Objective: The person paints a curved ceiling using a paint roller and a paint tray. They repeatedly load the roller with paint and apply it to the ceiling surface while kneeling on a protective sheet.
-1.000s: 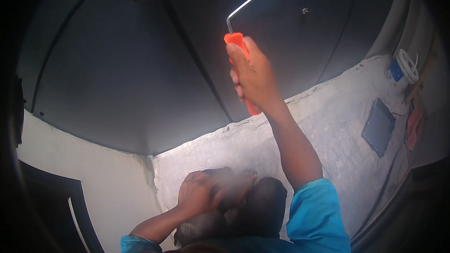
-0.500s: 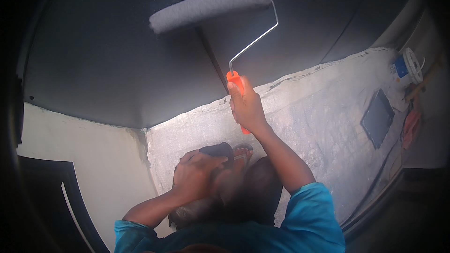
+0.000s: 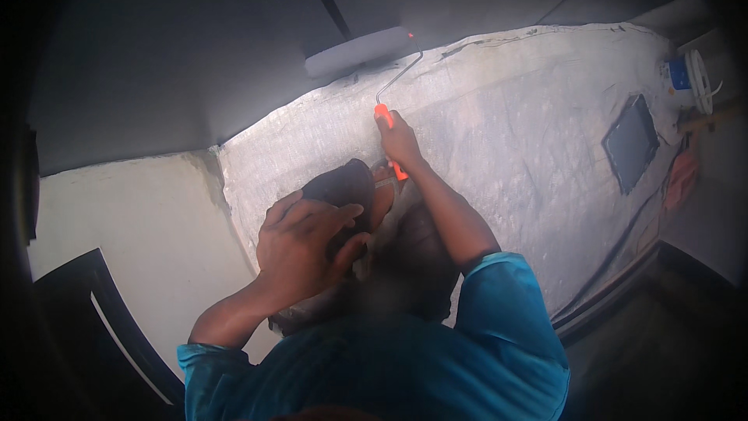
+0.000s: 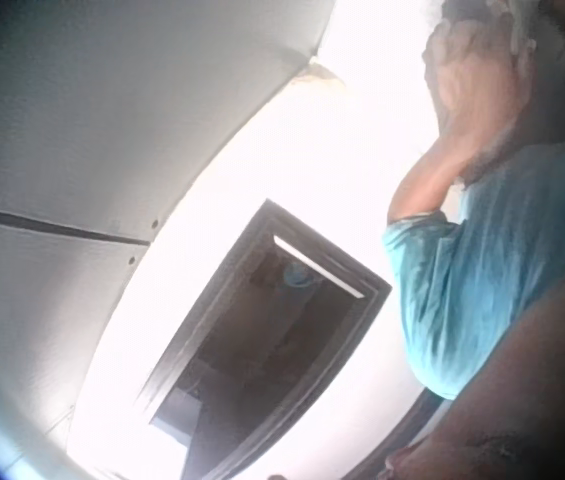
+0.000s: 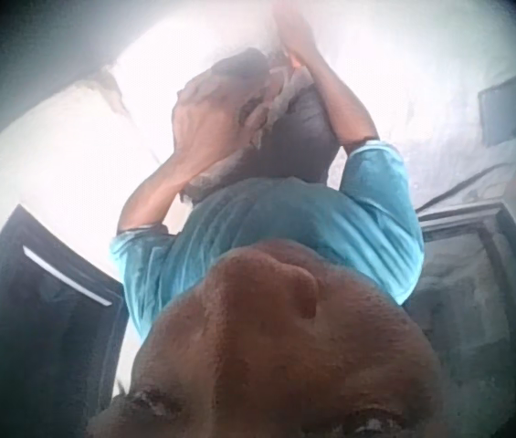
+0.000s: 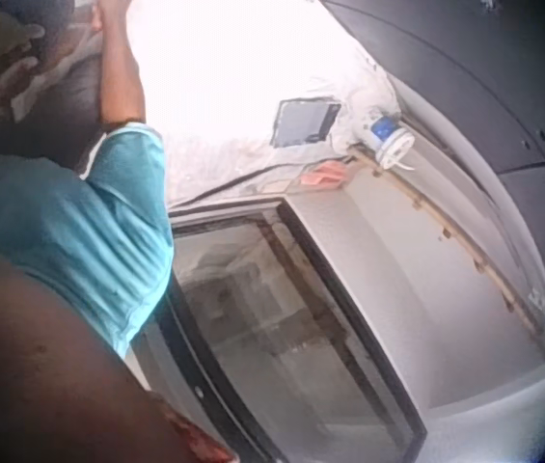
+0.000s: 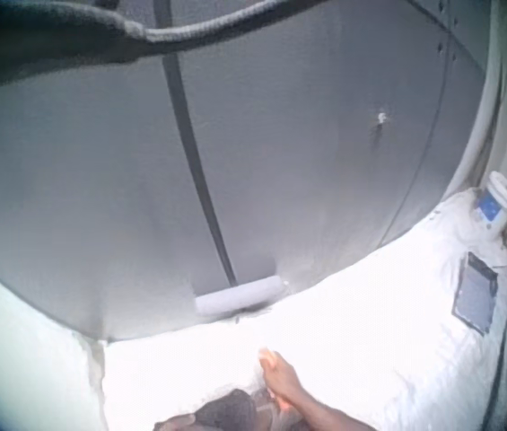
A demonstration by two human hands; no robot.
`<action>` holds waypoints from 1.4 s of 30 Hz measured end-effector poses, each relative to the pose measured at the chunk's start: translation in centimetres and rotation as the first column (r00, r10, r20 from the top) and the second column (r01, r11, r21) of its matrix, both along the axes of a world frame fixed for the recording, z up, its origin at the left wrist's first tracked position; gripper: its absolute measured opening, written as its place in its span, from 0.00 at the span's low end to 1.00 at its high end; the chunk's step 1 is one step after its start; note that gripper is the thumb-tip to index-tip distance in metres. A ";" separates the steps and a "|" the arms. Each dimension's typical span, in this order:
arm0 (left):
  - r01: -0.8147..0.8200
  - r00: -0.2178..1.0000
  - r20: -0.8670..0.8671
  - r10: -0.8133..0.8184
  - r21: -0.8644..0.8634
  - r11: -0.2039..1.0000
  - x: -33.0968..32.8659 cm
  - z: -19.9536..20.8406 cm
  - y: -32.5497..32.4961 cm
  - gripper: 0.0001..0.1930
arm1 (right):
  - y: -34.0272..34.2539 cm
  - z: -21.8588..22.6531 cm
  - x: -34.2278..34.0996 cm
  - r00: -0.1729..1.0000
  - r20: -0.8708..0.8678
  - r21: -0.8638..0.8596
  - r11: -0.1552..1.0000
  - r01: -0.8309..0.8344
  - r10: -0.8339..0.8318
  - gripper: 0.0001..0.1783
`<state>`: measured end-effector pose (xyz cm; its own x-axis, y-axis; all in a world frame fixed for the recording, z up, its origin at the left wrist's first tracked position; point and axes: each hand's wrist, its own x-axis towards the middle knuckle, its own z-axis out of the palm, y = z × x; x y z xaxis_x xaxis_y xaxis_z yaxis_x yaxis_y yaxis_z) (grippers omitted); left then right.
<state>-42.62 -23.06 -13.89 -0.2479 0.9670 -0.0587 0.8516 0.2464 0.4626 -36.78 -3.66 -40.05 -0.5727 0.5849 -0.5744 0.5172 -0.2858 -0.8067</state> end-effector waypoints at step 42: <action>0.679 0.611 0.475 -0.633 0.096 0.727 2.7 -7.5 24.4 0.12 | 18.5 1.6 8.4 0.966 0.258 -0.237 0.967 0.097 -0.034 0.27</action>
<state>-39.91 1.34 -21.40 0.5295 0.8449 -0.0763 0.4994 -0.2378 0.8331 -28.39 14.81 -38.42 -0.3576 0.4384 -0.8245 0.6664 -0.4988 -0.5542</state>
